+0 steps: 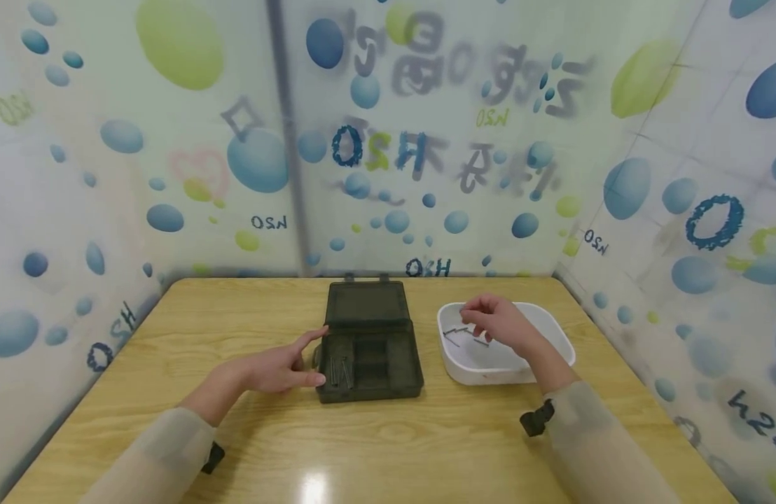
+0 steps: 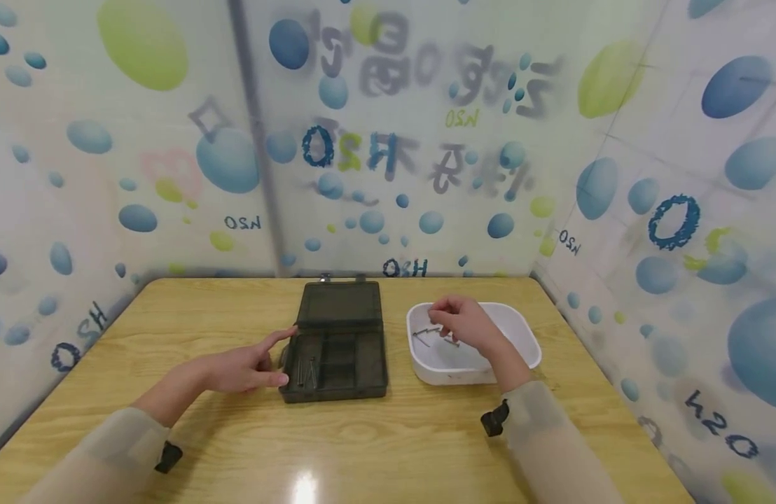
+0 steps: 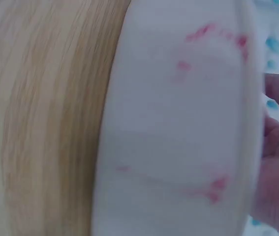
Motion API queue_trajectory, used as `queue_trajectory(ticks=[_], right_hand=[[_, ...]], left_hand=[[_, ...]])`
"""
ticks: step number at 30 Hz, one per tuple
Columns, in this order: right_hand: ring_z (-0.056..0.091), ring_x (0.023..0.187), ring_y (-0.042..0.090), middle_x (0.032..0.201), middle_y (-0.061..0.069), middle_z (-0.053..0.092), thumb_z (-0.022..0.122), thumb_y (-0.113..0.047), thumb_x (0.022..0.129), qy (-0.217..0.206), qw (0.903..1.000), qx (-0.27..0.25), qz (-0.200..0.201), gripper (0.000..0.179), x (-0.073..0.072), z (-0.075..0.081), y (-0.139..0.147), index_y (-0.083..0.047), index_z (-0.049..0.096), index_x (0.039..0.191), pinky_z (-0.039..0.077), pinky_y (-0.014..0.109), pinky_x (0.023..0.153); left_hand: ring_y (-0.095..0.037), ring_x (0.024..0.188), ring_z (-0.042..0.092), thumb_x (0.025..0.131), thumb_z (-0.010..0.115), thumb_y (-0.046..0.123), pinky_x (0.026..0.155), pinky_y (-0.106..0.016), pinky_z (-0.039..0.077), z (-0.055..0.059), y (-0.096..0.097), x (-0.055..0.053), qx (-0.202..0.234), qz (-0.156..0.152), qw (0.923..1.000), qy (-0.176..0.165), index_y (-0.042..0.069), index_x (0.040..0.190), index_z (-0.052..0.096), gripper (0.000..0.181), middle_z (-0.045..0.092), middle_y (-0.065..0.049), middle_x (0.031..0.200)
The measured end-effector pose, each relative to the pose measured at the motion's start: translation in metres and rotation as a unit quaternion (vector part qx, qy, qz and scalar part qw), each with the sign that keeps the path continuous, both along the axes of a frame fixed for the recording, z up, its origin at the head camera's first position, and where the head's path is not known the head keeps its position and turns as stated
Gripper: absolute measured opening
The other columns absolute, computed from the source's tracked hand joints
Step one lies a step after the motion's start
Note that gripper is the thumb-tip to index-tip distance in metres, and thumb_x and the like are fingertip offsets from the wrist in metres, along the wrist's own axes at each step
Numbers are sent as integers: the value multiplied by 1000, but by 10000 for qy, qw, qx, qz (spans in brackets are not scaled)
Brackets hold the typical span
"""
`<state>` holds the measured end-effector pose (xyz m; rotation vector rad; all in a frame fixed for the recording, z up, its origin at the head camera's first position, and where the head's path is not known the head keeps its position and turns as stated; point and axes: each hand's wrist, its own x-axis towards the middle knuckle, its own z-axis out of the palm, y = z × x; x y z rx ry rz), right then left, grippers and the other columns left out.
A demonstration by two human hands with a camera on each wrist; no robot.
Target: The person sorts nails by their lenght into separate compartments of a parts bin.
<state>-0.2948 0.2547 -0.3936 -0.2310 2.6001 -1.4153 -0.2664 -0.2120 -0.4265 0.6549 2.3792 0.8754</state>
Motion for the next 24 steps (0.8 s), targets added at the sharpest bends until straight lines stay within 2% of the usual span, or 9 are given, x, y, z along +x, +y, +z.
queue_trajectory(ticks=[4, 7, 12, 24], right_hand=[[66, 97, 23, 119, 16, 73, 69, -27, 110, -444, 9978, 483, 131, 33, -12, -10, 8, -4, 71, 133, 58, 32, 83], [65, 98, 23, 113, 11, 73, 71, -26, 109, -591, 9960, 636, 190, 28, -19, -15, 6, -7, 73, 130, 57, 31, 84], [64, 91, 22, 107, 8, 73, 73, -21, 106, -622, 9955, 670, 249, 21, -28, -23, -2, -9, 76, 122, 53, 30, 81], [65, 89, 20, 106, 7, 74, 79, -17, 102, -646, 9911, 1163, 98, 12, -29, -37, -8, -9, 77, 112, 54, 29, 80]], left_hand=[[-17, 61, 50, 107, 71, 50, 67, -34, 46, 1, -2, 1, 11, 3, 10000, -60, 23, 178, -1, 105, 55, -1, 71], [-17, 62, 50, 107, 70, 50, 66, -33, 45, 2, -2, 1, 27, -16, 10000, -77, 23, 178, -2, 105, 56, -1, 73], [-16, 61, 50, 109, 69, 49, 64, -32, 45, 3, -1, 0, 66, -88, 9999, -88, 22, 178, -3, 103, 56, -1, 74], [-15, 59, 50, 109, 69, 48, 62, -31, 45, 4, 2, -1, 124, -135, 9997, -128, 21, 178, -4, 104, 56, -2, 75]])
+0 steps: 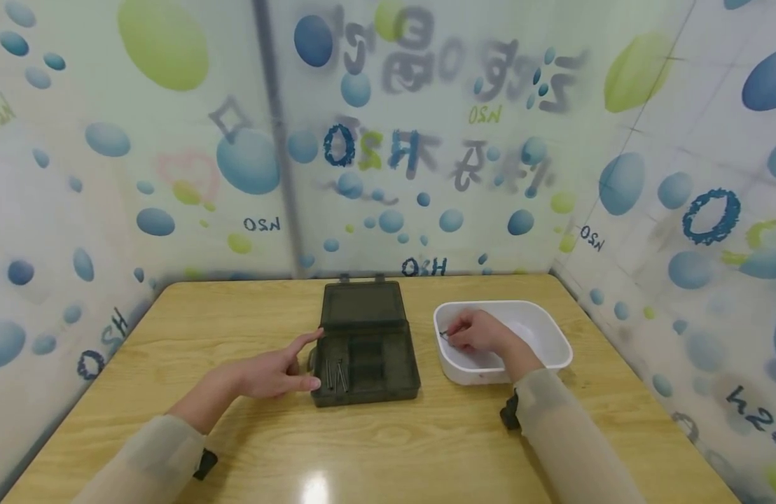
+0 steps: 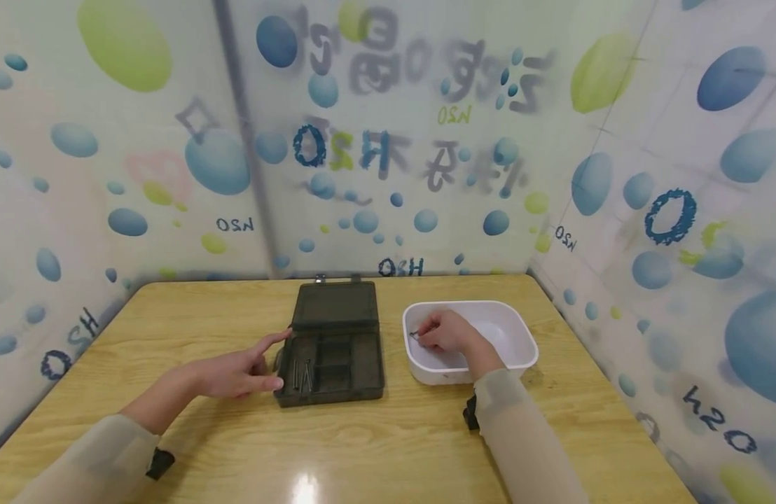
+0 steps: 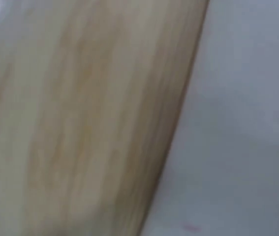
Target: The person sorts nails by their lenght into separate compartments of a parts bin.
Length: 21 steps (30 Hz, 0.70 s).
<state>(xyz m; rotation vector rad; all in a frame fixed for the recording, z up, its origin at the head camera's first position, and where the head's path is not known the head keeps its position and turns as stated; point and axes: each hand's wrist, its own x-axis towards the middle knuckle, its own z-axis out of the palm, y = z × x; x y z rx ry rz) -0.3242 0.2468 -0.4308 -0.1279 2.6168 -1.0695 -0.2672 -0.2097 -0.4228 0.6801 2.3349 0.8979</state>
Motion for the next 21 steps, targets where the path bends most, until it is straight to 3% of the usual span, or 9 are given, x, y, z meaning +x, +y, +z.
queue_trajectory(ticks=[21], right_hand=[[63, 89, 18, 103, 6, 74, 79, -18, 102, 145, 9992, 371, 35, 10, 2, -4, -5, -9, 78, 107, 51, 29, 79]], left_hand=[[-16, 58, 49, 108, 69, 49, 63, -34, 47, -1, -2, 0, -13, 63, 10000, 26, 22, 179, -2, 103, 56, -1, 70]])
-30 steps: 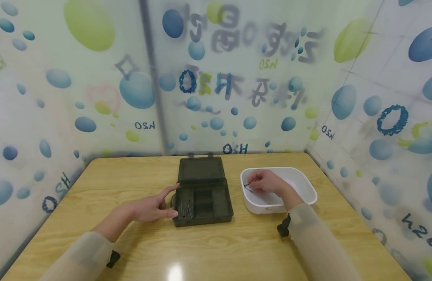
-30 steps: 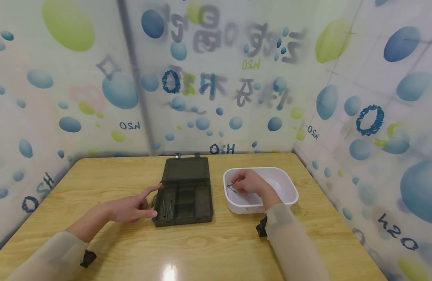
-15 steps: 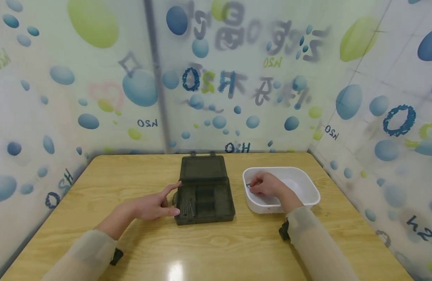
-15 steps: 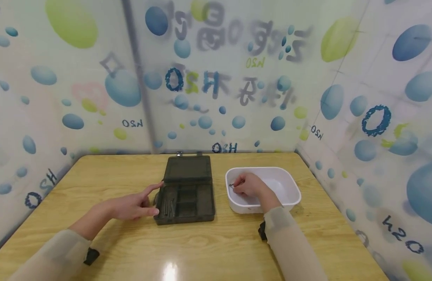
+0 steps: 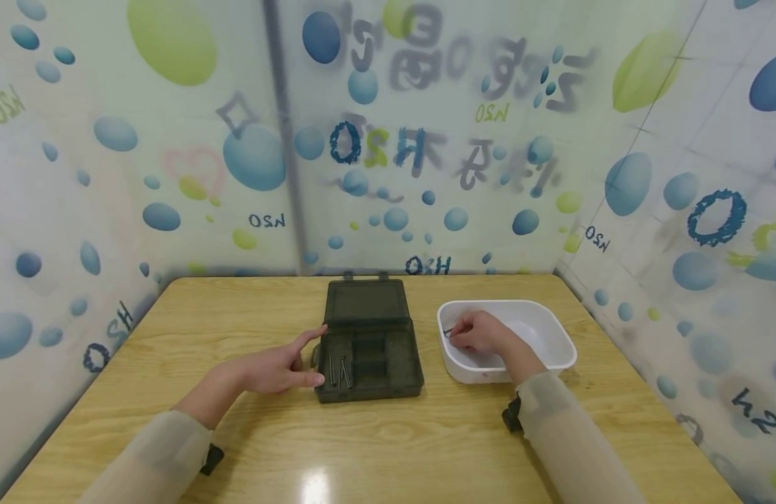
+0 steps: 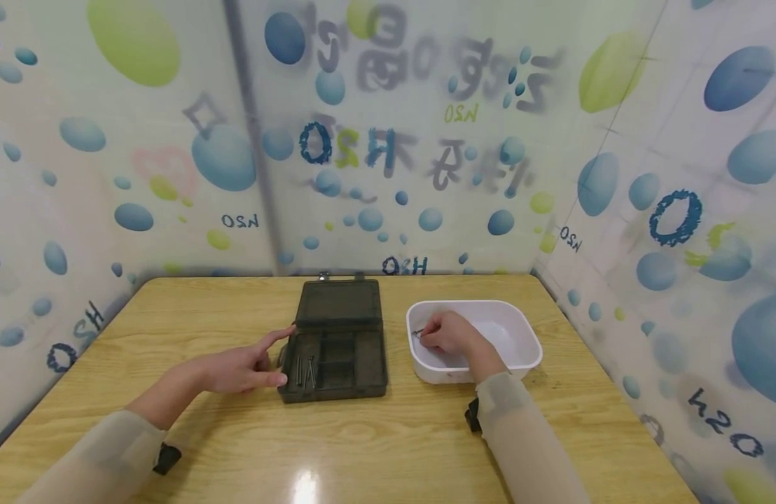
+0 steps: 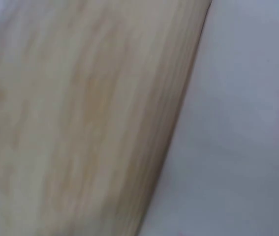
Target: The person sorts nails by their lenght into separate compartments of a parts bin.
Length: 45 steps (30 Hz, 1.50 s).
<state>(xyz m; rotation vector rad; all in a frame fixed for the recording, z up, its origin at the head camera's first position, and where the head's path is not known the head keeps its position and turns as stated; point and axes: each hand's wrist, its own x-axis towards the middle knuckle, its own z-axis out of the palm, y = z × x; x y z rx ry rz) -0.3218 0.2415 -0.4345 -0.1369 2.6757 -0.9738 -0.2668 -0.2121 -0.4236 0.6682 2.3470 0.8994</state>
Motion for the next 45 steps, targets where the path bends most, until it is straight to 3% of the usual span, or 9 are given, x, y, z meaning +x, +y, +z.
queue_trajectory(ticks=[13, 23, 28, 35, 41, 45], right_hand=[[63, 92, 19, 100, 5, 72, 75, -20, 104, 171, 9994, 301, 45, 12, 4, 1, -7, -8, 76, 102, 50, 30, 81], [64, 96, 21, 105, 6, 73, 71, -25, 108, 362, 9988, 342, 11, 16, 2, 10, 1, -11, 78, 112, 53, 36, 87], [63, 99, 24, 111, 10, 73, 69, -29, 109, 680, 9976, 17, -128, 23, 2, 18, 6, -8, 76, 117, 53, 36, 87], [63, 104, 27, 119, 12, 73, 70, -30, 110, 874, 9916, -758, -574, 25, 17, 33, -1, -11, 73, 125, 56, 31, 86], [64, 106, 36, 128, 19, 75, 68, -28, 111, 1134, 9810, -1563, -184, 33, 31, 40, -13, -9, 74, 138, 58, 36, 87], [63, 103, 37, 129, 18, 74, 68, -26, 112, 1226, 9742, -1894, 87, 32, 38, 43, -25, -8, 75, 137, 59, 35, 83]], left_hand=[[-17, 59, 49, 109, 69, 48, 63, -34, 47, 2, 0, 2, -6, 6, 10000, -40, 22, 179, -2, 103, 57, -2, 72], [-16, 58, 47, 109, 69, 48, 62, -34, 45, -3, -1, 3, 96, 47, 9999, -68, 24, 178, -3, 102, 55, -1, 72], [-16, 58, 47, 109, 69, 48, 62, -33, 45, -3, -2, 4, 90, 58, 9999, -43, 24, 179, -3, 103, 55, 0, 71], [-16, 59, 48, 108, 70, 49, 63, -33, 46, 0, -2, 3, 50, 83, 10000, -10, 23, 179, -2, 104, 55, -1, 72], [-16, 58, 47, 107, 71, 49, 63, -34, 45, 4, 0, 3, 1, 88, 10000, -23, 24, 179, -1, 104, 54, -1, 71], [-17, 59, 48, 107, 71, 50, 65, -34, 45, 5, 1, 2, -62, 105, 9999, -21, 24, 179, 0, 105, 55, -2, 73]])
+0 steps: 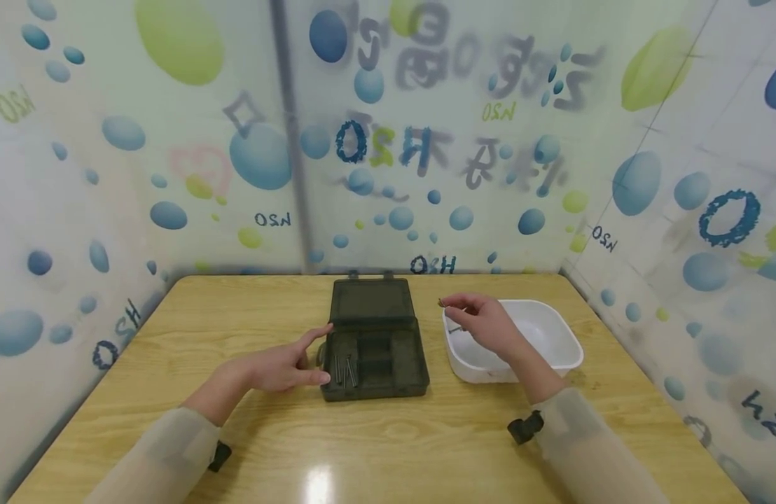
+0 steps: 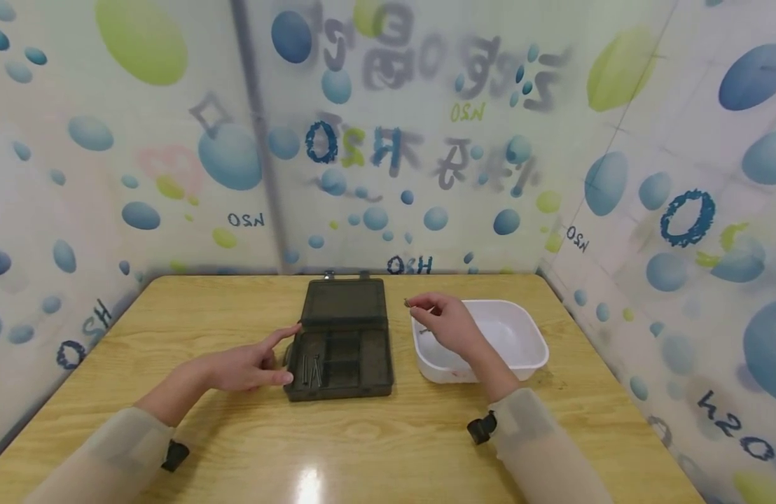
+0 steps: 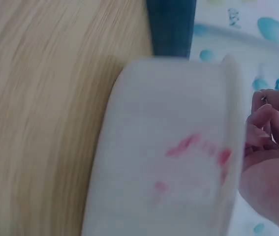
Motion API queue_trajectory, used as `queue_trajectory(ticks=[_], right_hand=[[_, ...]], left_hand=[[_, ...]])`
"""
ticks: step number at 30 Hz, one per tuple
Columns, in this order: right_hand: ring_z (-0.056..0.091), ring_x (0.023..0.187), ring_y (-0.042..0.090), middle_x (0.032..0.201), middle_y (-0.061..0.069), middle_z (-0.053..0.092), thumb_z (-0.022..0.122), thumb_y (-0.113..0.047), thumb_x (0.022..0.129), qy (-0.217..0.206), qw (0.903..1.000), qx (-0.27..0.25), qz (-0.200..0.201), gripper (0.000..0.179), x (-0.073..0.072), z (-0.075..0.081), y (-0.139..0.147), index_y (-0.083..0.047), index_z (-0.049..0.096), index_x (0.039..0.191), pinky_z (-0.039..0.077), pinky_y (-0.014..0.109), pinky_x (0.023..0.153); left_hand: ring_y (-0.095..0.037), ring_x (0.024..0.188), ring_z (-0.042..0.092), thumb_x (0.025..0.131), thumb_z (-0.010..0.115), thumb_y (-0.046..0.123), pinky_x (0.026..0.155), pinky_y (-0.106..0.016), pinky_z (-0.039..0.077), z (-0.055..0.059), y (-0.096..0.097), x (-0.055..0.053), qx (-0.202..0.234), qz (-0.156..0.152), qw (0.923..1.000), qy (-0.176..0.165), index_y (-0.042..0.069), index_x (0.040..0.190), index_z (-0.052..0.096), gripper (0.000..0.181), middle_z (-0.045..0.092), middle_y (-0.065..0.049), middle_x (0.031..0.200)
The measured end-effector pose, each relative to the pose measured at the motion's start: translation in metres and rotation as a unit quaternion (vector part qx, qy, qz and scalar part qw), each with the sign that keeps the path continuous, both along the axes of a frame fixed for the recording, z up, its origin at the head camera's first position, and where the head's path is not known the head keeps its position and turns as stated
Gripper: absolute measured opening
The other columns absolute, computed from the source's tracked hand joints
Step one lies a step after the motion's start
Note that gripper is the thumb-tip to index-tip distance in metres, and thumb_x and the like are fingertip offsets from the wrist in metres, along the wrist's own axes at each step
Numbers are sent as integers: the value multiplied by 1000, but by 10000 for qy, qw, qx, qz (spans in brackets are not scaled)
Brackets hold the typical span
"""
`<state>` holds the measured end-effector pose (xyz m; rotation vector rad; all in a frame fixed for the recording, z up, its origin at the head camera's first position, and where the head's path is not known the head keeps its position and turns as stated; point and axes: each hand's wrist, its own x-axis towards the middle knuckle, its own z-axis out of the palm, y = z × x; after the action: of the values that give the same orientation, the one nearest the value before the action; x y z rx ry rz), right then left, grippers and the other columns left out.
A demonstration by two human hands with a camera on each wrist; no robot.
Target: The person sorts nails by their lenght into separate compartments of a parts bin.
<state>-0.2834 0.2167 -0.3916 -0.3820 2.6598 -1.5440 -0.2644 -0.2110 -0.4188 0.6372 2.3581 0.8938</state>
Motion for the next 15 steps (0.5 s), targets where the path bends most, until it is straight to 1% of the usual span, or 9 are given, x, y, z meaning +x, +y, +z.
queue_trajectory(ticks=[4, 8, 13, 15], right_hand=[[63, 93, 30, 126, 15, 75, 70, -25, 110, 14, 9996, -191, 211, 27, 6, 4, -17, -10, 76, 132, 57, 32, 76], [62, 83, 23, 119, 14, 77, 71, -23, 110, -20, 9988, -254, 429, 23, 10, 7, -37, -10, 76, 127, 55, 34, 72], [64, 78, 22, 113, 11, 80, 71, -20, 109, -29, 9969, -291, 737, 20, 11, 5, -60, -7, 76, 123, 59, 38, 73], [66, 79, 28, 113, 12, 80, 71, -18, 109, -60, 9956, -328, 881, 20, 11, 3, -68, -5, 76, 123, 61, 43, 76]], left_hand=[[-17, 60, 48, 106, 71, 51, 65, -34, 46, -2, 0, 0, -36, 32, 10000, 20, 25, 179, 0, 105, 56, -2, 73], [-17, 60, 48, 106, 72, 51, 65, -35, 46, -3, -1, 0, -8, 62, 10000, -6, 25, 179, 0, 105, 55, -2, 74], [-17, 60, 48, 106, 71, 51, 65, -35, 46, -4, -1, -1, -5, 78, 10000, -34, 28, 178, -1, 104, 55, -2, 75], [-17, 60, 48, 106, 71, 52, 65, -35, 46, -4, -1, -1, -3, 79, 10000, -49, 29, 178, -1, 104, 55, -2, 75]])
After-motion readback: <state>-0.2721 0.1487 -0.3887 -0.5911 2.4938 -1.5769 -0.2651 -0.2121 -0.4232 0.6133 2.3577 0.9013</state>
